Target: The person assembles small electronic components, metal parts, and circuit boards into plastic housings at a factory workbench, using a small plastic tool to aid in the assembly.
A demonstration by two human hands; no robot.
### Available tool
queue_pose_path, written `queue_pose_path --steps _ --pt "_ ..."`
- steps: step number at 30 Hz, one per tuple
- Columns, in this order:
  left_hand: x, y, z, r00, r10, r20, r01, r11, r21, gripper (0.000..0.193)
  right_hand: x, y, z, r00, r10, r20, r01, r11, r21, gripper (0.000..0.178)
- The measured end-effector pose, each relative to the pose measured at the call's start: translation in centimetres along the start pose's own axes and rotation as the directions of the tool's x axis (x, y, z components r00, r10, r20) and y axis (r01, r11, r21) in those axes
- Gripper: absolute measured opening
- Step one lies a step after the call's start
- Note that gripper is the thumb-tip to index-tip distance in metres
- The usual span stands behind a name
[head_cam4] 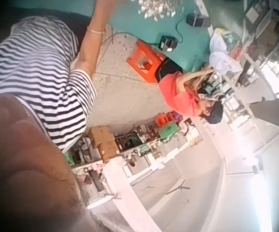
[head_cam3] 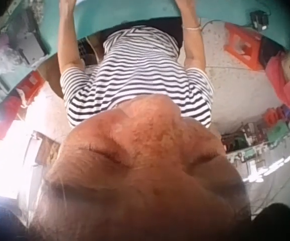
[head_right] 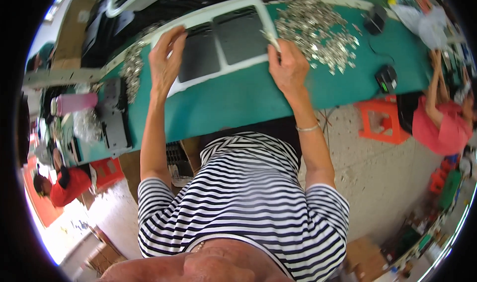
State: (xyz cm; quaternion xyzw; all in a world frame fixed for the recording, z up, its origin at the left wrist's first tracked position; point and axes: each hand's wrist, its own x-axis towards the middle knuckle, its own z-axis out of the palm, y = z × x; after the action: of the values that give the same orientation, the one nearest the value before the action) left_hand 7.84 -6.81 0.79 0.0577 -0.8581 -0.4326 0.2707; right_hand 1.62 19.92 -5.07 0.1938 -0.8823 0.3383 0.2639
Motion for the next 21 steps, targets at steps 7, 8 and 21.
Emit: queue_pose_path --steps 7,8,21 --pt "-4.9 4.1 3.4 0.958 0.115 0.262 -0.107 0.993 -0.045 0.02 -0.6 4.0 -7.7 0.893 0.429 -0.137 -0.376 0.877 0.299 0.013" --pt "-5.1 5.2 4.7 0.944 0.159 0.29 -0.133 0.985 -0.107 0.019 -1.0 5.3 -8.9 0.854 0.5 -0.14 -0.439 0.839 0.321 0.014" --pt "-6.6 8.1 21.4 0.755 0.502 0.423 -0.6 0.788 0.137 0.023 -4.7 6.8 -8.4 0.903 0.404 -0.146 -0.406 0.914 0.015 0.015"
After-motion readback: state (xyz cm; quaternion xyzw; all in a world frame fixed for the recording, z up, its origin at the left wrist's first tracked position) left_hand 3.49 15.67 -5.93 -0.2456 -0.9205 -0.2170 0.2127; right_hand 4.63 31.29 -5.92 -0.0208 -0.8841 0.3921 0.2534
